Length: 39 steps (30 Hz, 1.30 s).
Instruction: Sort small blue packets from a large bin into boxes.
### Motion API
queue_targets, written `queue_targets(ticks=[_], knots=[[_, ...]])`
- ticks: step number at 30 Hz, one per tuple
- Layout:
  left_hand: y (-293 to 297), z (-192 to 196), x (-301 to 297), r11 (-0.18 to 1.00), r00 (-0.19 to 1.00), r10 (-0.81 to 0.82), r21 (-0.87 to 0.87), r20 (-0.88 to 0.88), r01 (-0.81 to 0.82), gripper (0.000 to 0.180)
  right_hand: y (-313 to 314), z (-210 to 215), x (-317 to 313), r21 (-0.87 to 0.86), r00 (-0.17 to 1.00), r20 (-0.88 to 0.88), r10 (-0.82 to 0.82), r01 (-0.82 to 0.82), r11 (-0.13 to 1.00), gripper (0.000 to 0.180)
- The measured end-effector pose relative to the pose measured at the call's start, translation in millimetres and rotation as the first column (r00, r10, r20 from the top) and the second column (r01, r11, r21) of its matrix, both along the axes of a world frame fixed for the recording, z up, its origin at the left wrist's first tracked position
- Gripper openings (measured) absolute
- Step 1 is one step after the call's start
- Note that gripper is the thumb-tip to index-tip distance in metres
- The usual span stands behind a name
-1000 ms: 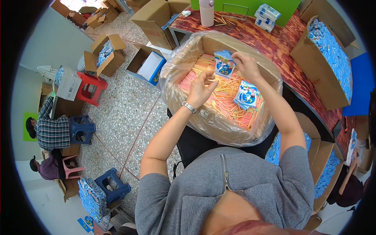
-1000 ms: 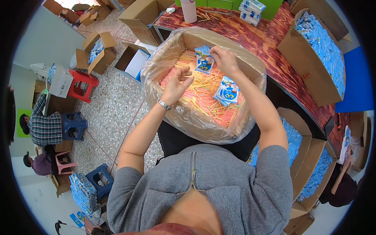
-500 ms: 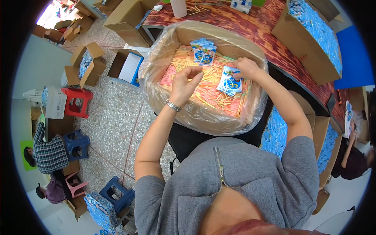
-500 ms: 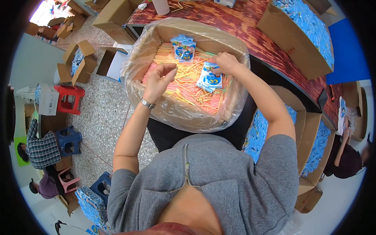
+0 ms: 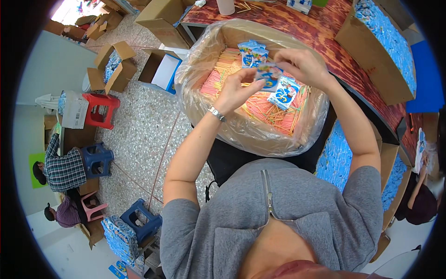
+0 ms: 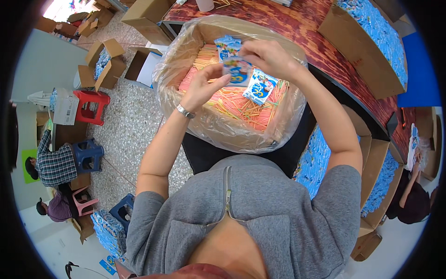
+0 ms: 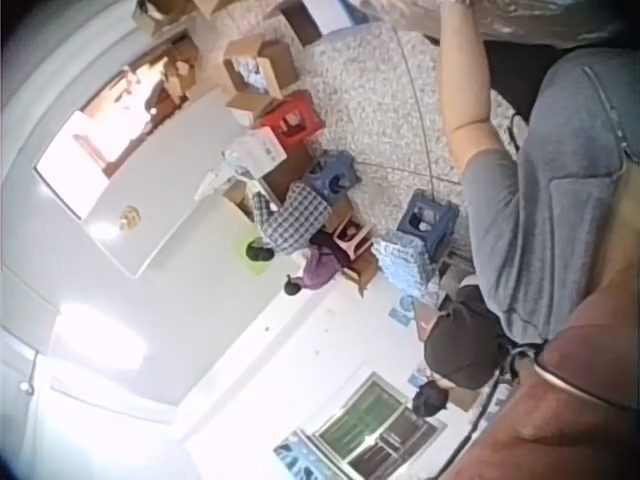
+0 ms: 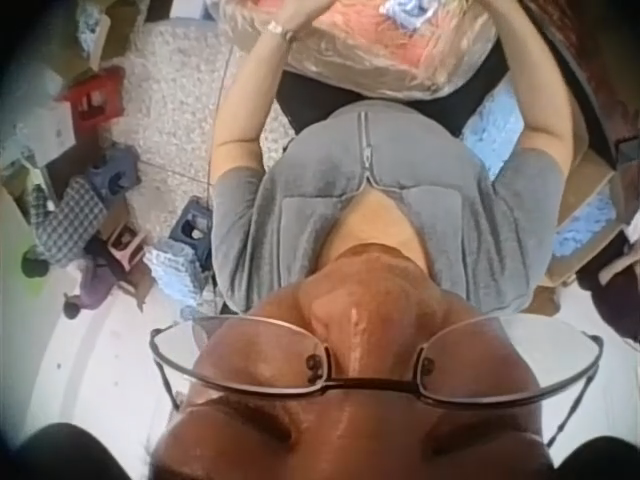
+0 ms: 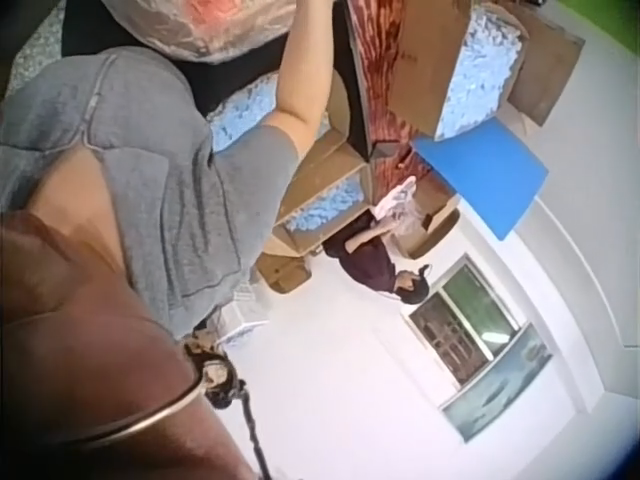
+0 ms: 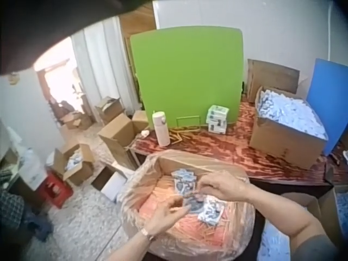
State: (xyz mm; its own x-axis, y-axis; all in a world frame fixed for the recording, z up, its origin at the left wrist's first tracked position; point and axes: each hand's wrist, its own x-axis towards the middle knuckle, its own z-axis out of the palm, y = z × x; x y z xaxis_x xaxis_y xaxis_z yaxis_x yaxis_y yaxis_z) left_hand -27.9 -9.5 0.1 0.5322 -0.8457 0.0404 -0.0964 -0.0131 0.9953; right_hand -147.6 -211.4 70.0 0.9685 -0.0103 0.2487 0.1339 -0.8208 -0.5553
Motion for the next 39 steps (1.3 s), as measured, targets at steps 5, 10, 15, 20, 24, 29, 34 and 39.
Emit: queue_targets(ticks=[5, 10, 15, 20, 24, 29, 34, 39], knots=[[-5, 18, 13, 0.991, 0.960, -0.026, -0.136, -0.279, -0.012, 0.022, 30, 7, 36, 0.387, 0.971, 0.173, -0.165, 0.087, 0.918, 0.023], [1, 30, 24, 0.993, 0.970, -0.052, -0.118, -0.238, 0.025, 0.018, 37, -3, 52, 0.463, 0.990, 0.059, -0.130, 0.088, 0.882, 0.023], [12, 12, 38, 0.998, 0.998, 0.054, -0.031, 0.021, -0.053, 0.020, 46, 6, 54, 0.281, 0.998, 0.065, 0.013, -0.031, 0.959, 0.019], [23, 10, 40, 0.972, 0.974, 0.221, -0.087, 0.051, -0.216, 0.027, 43, -21, 63, 0.753, 0.992, 0.048, 0.115, -0.112, 0.648, 0.033], [21, 8, 43, 0.950, 0.957, 0.290, -0.120, 0.013, -0.287, 0.032, 11, -113, 69, -0.215, 0.963, -0.259, 0.076, -0.134, 0.967, 0.053], [41, -3, 52, 0.956, 0.953, 0.284, 0.050, 0.108, -0.290, 0.020, 52, -131, 79, -0.497, 0.862, -0.485, -0.147, -0.134, 0.857, 0.059], [39, -10, 56, 0.957, 0.953, 0.283, 0.036, 0.107, -0.288, 0.021, 52, -155, 84, -0.490, 0.880, -0.458, -0.125, -0.133, 0.862, 0.054], [39, -13, 57, 0.936, 0.926, 0.348, -0.007, 0.148, -0.351, 0.039, 59, -153, 85, -0.463, 0.888, -0.441, -0.131, -0.100, 0.881, 0.046]])
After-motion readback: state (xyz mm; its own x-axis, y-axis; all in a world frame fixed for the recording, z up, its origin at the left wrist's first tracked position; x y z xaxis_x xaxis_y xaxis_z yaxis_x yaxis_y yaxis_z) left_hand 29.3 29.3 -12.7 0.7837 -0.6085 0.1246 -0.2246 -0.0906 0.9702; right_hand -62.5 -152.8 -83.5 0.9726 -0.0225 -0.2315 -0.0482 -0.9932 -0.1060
